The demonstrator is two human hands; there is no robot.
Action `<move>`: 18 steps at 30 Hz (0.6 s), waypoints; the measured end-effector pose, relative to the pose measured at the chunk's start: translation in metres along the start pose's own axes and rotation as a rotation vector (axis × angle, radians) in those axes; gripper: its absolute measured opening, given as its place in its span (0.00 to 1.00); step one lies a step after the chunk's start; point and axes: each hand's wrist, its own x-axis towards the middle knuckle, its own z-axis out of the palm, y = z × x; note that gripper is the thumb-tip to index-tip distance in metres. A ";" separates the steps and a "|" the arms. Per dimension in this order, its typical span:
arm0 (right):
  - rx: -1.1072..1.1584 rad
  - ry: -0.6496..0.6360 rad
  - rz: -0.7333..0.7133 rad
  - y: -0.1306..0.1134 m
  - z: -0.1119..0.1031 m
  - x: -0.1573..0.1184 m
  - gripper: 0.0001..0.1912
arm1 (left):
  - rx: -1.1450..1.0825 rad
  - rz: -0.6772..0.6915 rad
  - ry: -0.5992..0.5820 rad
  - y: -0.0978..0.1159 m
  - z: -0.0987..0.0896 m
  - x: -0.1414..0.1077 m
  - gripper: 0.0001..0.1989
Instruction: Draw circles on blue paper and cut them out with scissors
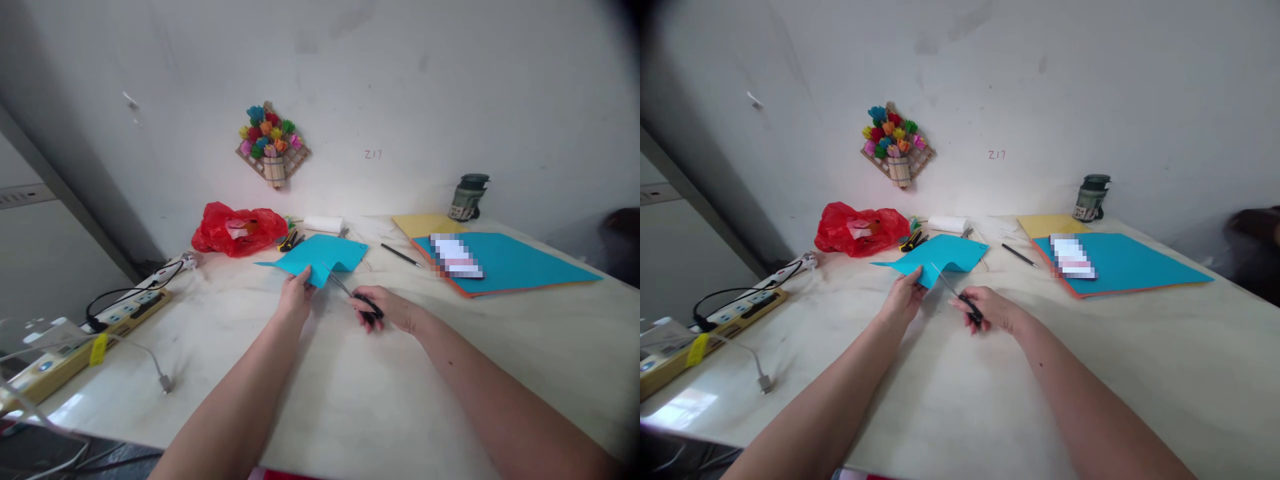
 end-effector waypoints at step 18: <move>0.103 0.113 -0.033 0.001 0.013 0.005 0.18 | 0.085 -0.013 -0.116 -0.007 0.007 -0.013 0.06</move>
